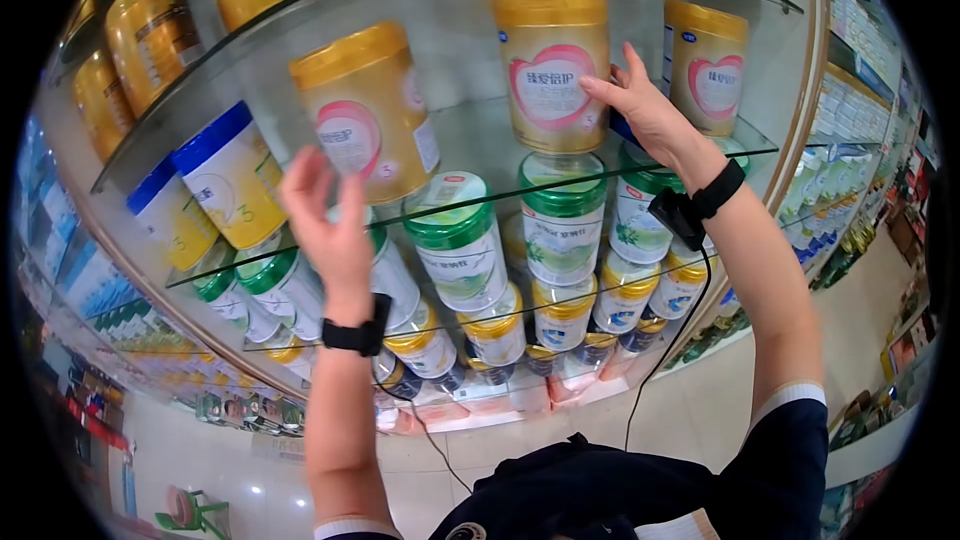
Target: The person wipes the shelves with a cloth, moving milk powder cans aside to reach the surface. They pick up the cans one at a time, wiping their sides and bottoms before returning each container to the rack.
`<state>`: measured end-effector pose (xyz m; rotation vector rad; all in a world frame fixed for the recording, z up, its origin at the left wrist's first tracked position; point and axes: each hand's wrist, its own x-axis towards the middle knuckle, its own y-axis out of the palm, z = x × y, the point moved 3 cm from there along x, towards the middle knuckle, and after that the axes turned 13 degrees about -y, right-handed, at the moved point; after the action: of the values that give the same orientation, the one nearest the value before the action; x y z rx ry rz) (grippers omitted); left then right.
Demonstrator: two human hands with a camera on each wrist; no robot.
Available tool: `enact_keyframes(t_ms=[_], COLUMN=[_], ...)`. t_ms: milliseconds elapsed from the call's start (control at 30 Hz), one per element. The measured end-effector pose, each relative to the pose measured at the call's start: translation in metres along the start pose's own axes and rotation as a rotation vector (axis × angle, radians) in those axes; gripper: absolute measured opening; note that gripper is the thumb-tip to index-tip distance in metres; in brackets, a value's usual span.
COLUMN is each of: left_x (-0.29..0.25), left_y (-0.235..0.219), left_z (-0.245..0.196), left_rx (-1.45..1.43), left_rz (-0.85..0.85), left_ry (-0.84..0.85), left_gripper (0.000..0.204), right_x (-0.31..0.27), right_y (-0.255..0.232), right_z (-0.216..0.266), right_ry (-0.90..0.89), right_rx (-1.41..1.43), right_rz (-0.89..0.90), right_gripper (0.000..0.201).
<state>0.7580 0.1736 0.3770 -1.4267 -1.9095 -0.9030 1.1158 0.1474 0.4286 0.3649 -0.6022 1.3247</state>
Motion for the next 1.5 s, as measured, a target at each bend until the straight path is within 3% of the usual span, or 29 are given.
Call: enact_keyframes(t_ms=[100, 133, 233, 367, 467, 600, 633, 733, 767, 967, 1133, 1233, 1367, 1500], left_x=[-0.03, -0.034, -0.031, -0.026, -0.025, -0.016, -0.013, -0.012, -0.013, -0.017, -0.016, -0.014, -0.02, -0.022], left_y=[0.049, 0.066, 0.107, 0.141, 0.155, 0.145, 0.142, 0.139, 0.141, 0.144, 0.148, 0.148, 0.142, 0.138], left_z=[-0.036, -0.042, -0.021, -0.012, 0.005, 0.005, 0.002, -0.001, 0.001, -0.005, 0.0, -0.002, -0.015, -0.003], left_rx=[0.317, 0.249, 0.251, 0.255, 0.103, 0.076, 0.117, 0.129, 0.111, 0.172, 0.342, 0.48, 0.375, 0.293], left_rz=[0.261, 0.351, 0.498, 0.668, 0.715, 0.728, 0.722, 0.758, 0.775, 0.709, 0.616, 0.552, 0.473, 0.468], left_ry=[0.139, 0.075, -0.127, -0.368, -0.362, -0.421, -0.435, -0.446, -0.432, -0.337, -0.442, -0.324, -0.279, -0.279], left_gripper=[0.047, 0.048, 0.059, 0.084, 0.101, 0.111, 0.111, 0.115, 0.115, 0.117, 0.126, 0.126, 0.118, 0.111], right_x=[0.011, 0.011, 0.01, -0.004, -0.019, -0.017, -0.015, -0.01, -0.019, -0.015, -0.018, -0.018, -0.017, -0.016], right_y=[-0.007, -0.008, -0.001, 0.004, 0.005, 0.008, 0.014, 0.033, 0.042, 0.027, 0.02, 0.021, 0.023, 0.024], right_z=[-0.021, -0.025, -0.024, -0.017, -0.015, -0.032, -0.034, -0.032, -0.006, -0.034, -0.045, -0.042, -0.04, -0.036], right_ry=[0.004, 0.011, -0.074, -0.1, -0.129, -0.133, -0.121, -0.058, -0.089, -0.099, -0.136, -0.111, -0.048, -0.096], right_rx=[0.151, 0.213, 0.115, 0.074, 0.127, 0.233, 0.239, 0.218, 0.211, 0.288, 0.261, 0.252, 0.346, 0.313], right_rz=[-0.041, -0.062, 0.065, -0.106, -0.18, -0.274, -0.256, -0.196, -0.017, -0.15, -0.182, -0.153, -0.038, 0.016], right_gripper=[0.119, 0.112, 0.118, 0.097, 0.075, 0.066, 0.076, 0.077, 0.078, 0.058, 0.048, 0.054, 0.075, 0.082])
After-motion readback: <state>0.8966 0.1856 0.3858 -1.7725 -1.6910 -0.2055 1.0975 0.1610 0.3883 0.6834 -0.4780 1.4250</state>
